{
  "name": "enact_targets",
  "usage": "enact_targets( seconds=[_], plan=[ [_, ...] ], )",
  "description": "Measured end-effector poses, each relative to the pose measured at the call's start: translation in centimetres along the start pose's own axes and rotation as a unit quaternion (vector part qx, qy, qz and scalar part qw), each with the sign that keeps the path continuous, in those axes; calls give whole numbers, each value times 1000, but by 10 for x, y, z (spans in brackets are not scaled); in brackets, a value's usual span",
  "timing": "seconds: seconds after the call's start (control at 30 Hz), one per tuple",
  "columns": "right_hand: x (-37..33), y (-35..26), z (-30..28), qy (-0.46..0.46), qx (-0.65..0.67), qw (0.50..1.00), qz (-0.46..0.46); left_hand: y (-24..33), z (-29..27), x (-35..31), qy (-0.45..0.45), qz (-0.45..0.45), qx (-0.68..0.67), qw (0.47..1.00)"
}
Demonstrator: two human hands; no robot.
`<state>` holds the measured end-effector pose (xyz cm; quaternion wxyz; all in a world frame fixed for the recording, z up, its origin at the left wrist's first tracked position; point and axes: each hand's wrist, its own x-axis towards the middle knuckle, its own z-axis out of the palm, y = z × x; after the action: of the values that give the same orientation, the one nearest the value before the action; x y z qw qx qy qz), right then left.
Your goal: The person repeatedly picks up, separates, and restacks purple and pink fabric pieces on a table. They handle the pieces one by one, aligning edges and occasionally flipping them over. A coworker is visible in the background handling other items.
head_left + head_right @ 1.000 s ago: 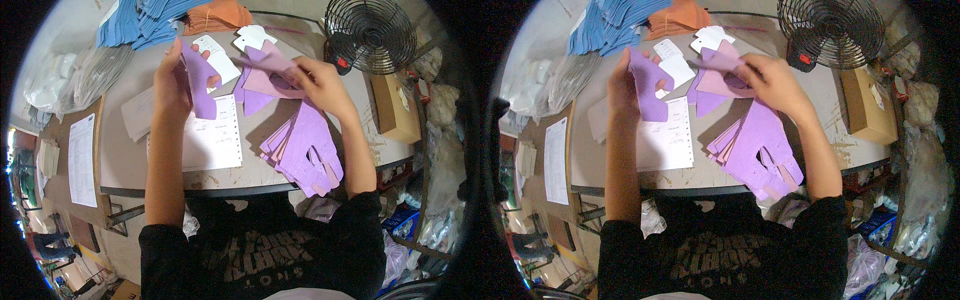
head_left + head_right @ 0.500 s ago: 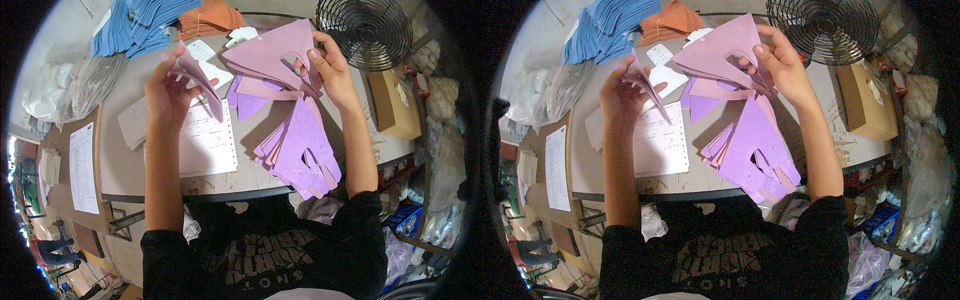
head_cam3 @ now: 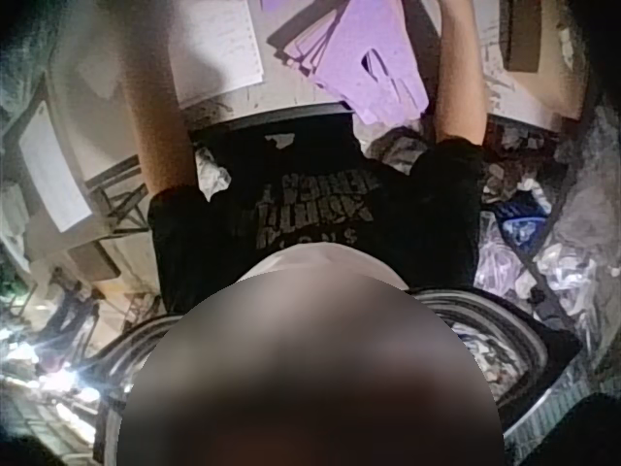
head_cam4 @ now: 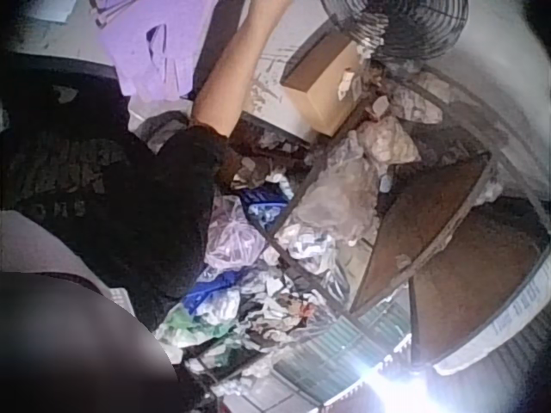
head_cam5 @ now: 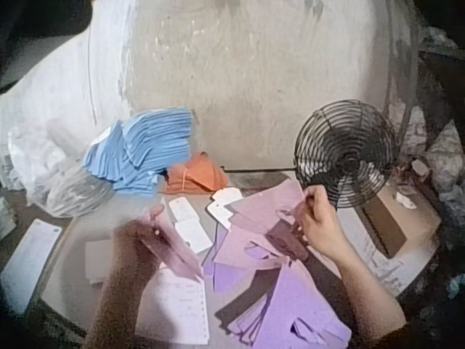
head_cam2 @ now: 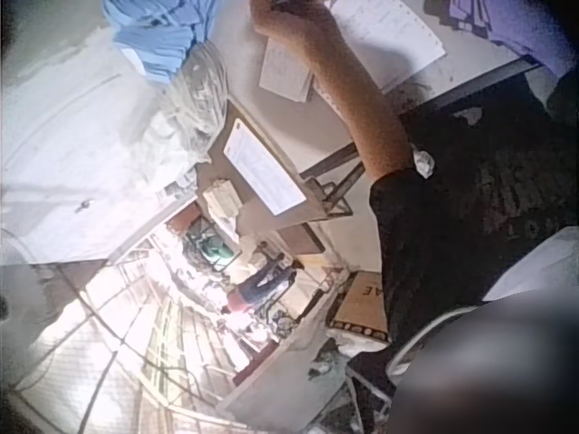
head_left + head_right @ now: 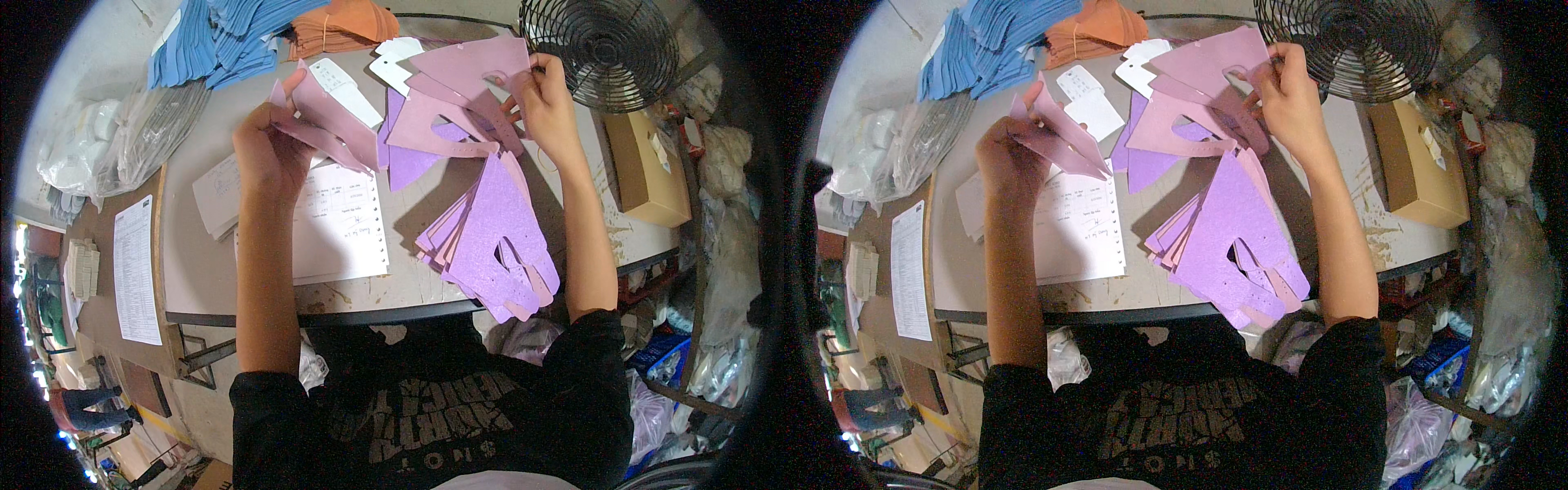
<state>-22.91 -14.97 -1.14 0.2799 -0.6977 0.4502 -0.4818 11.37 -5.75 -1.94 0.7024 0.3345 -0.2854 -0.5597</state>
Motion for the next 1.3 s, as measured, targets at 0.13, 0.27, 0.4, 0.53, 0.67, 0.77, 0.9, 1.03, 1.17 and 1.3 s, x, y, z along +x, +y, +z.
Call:
enact_targets(
  seconds=[0.13,0.27,0.4,0.53,0.67,0.77,0.9,1.03,1.17,1.3],
  plan=[
    [0,-2,1,2,-26,1000,3,-2,0,2,4,8,3,1000],
    [0,-1,1,2,-22,1000,0,-1,-4,3,-5,4,38,999],
    [1,1,0,-2,-17,1000,-9,-2,-3,2,-1,0,9,1000],
    [1,2,1,-3,-15,1000,-7,-2,0,0,8,4,16,1000],
    [1,1,-1,-9,-15,1000,-2,-1,0,0,-6,-4,30,1000],
    [1,0,0,-10,-29,1000,-4,-1,-1,0,-2,-10,28,1000],
    [-2,-7,3,35,-13,999,-26,-1,0,-1,-6,-13,24,1000],
    [-6,-15,2,45,0,999,-15,-1,2,-2,5,-16,18,1000],
    [-5,-15,1,44,-26,999,-6,0,4,-3,-8,-20,12,1000],
    [1,-12,3,96,-77,992,-32,-1,4,-2,0,-16,18,1000]
  ],
)
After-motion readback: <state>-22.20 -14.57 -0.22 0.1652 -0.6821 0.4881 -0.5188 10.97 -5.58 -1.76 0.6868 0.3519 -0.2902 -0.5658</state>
